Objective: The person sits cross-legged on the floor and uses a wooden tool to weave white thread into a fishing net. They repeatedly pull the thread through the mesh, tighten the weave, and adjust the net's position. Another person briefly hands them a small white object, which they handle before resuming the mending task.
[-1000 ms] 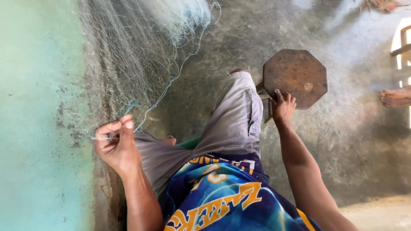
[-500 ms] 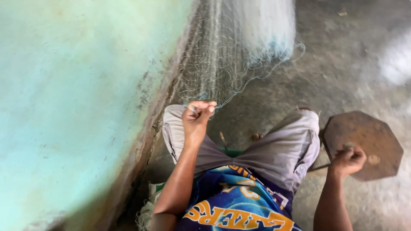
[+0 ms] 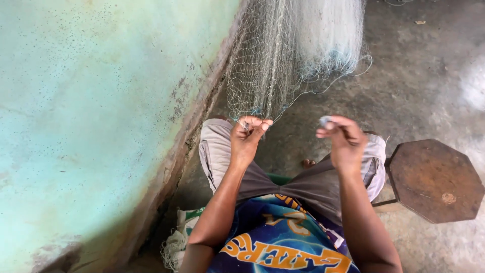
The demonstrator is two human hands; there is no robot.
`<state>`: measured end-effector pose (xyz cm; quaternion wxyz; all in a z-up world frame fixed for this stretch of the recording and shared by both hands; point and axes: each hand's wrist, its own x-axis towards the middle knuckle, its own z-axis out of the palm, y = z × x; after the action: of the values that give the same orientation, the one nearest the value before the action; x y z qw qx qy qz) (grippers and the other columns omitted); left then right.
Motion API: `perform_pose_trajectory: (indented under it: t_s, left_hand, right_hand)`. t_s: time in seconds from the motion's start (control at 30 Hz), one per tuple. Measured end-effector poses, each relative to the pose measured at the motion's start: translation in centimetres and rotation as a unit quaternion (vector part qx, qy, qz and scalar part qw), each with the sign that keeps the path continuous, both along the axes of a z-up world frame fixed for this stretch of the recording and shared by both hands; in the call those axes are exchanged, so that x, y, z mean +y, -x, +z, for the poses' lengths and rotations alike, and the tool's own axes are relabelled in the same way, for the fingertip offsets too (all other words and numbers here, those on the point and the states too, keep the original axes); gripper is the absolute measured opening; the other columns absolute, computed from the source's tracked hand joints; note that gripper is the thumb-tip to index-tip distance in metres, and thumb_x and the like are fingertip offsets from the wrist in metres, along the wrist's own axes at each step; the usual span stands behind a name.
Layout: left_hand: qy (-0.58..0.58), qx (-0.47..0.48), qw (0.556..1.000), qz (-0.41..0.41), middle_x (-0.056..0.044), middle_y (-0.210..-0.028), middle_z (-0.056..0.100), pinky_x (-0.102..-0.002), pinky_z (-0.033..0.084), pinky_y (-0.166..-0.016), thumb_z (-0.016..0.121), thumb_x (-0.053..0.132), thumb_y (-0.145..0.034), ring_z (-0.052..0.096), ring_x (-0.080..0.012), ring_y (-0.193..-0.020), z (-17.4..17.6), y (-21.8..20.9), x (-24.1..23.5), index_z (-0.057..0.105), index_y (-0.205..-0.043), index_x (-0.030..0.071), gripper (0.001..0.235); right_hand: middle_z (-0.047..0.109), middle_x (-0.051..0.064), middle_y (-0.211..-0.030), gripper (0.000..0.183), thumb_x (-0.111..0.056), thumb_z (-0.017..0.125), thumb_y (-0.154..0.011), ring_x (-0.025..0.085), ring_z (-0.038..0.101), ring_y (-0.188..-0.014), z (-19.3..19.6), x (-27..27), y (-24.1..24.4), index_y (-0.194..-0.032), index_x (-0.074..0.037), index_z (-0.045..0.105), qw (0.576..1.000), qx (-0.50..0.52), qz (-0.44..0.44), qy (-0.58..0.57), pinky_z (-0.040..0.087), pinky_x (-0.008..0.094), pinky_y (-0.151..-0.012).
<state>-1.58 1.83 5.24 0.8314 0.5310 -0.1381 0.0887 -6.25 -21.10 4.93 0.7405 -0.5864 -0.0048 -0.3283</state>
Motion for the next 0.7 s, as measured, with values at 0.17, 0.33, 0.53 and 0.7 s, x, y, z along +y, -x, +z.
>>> perform_pose_trajectory:
  t_s: [0.17,0.33,0.53,0.7]
  left_hand:
    - [0.010,0.011,1.000,-0.001,-0.019,-0.094,0.080,-0.018,0.055,-0.067,0.080,-0.002,-0.088,0.074,-0.0088,-0.081,-0.6,-0.2,0.0,0.063,-0.097,0.001,0.019]
    - [0.026,0.012,1.000,0.001,-0.021,-0.093,0.079,-0.022,0.058,-0.071,0.082,-0.004,-0.086,0.075,-0.0131,-0.083,-2.4,-0.6,-0.7,0.063,-0.096,-0.001,0.021]
    - [0.037,0.005,0.999,0.013,-0.020,-0.091,0.079,-0.025,0.061,-0.072,0.083,-0.005,-0.084,0.077,-0.0161,-0.079,-3.0,-0.8,-1.6,0.065,-0.097,-0.001,0.023]
    - [0.082,-0.010,0.996,0.016,-0.025,-0.092,0.077,-0.031,0.064,-0.067,0.079,-0.010,-0.086,0.077,-0.0219,-0.077,-2.6,-0.4,-2.2,0.062,-0.097,-0.005,0.021]
  right_hand:
    - [0.070,0.026,-0.085,0.015,0.013,0.066,-0.096,0.034,0.076,-0.069,0.4,4.8,-1.9,-0.110,0.013,0.064,0.997,-0.014,0.067,0.042,0.068,0.045,-0.062]
    - [0.071,0.026,-0.089,0.021,0.015,0.070,-0.092,0.032,0.077,-0.075,-0.6,7.0,-2.7,-0.112,0.012,0.065,0.995,-0.010,0.085,0.043,0.069,0.041,-0.066]
    - [0.072,0.025,-0.093,0.022,0.014,0.070,-0.093,0.031,0.077,-0.083,-0.6,8.0,-2.3,-0.115,0.013,0.067,0.994,0.010,0.093,0.059,0.069,0.042,-0.073]
    - [0.070,0.024,-0.090,0.017,0.014,0.070,-0.093,0.030,0.077,-0.083,-0.3,7.9,-2.0,-0.110,0.014,0.067,0.993,-0.013,0.087,0.082,0.068,0.041,-0.071]
